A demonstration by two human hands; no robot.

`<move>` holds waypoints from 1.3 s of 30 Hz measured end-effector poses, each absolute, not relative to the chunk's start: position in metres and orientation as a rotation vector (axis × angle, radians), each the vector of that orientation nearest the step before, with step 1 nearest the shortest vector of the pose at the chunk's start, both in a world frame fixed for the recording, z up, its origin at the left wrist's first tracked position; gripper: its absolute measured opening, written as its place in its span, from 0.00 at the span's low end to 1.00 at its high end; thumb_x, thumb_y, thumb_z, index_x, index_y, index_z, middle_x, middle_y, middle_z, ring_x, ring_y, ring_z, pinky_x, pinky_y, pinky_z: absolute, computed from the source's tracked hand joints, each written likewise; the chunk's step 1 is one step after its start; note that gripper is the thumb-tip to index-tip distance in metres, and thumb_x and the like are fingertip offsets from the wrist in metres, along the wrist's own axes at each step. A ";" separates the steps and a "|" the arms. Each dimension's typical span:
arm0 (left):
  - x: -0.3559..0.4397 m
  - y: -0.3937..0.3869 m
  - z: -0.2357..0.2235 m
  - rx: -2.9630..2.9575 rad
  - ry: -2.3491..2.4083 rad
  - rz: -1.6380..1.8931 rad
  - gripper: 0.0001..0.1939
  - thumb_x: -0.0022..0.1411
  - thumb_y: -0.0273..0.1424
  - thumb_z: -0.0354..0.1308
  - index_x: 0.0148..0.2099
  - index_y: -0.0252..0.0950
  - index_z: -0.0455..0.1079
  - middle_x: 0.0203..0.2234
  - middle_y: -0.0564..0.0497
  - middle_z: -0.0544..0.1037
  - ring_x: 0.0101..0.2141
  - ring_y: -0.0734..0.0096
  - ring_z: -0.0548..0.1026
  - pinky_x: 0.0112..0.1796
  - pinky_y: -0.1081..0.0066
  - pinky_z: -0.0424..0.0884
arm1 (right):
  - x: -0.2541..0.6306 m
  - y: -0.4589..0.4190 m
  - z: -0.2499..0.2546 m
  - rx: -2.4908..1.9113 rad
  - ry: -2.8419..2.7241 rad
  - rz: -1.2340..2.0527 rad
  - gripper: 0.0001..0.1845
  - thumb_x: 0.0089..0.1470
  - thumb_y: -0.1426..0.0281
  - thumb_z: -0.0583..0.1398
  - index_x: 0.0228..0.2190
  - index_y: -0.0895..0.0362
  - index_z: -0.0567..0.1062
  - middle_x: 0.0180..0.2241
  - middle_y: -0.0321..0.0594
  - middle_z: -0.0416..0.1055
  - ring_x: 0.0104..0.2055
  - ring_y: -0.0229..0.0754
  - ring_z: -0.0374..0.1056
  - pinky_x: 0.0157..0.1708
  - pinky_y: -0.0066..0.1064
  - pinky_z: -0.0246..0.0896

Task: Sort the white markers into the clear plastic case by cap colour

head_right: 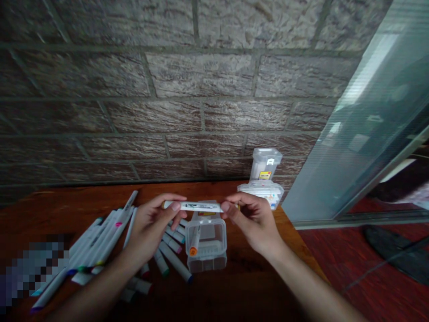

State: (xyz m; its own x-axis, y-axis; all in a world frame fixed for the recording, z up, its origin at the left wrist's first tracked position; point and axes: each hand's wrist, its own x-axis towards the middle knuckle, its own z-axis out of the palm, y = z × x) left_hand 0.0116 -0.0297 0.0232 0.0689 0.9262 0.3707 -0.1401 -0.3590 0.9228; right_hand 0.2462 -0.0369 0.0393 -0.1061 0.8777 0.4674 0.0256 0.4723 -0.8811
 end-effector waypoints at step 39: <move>0.015 -0.034 0.019 1.610 0.942 1.568 0.05 0.61 0.30 0.69 0.41 0.41 0.83 0.30 0.50 0.83 0.27 0.73 0.76 0.26 0.77 0.68 | 0.246 -0.035 0.027 -0.798 -1.361 0.956 0.08 0.51 0.68 0.74 0.35 0.53 0.84 0.23 0.35 0.74 0.18 0.30 0.64 0.18 0.21 0.58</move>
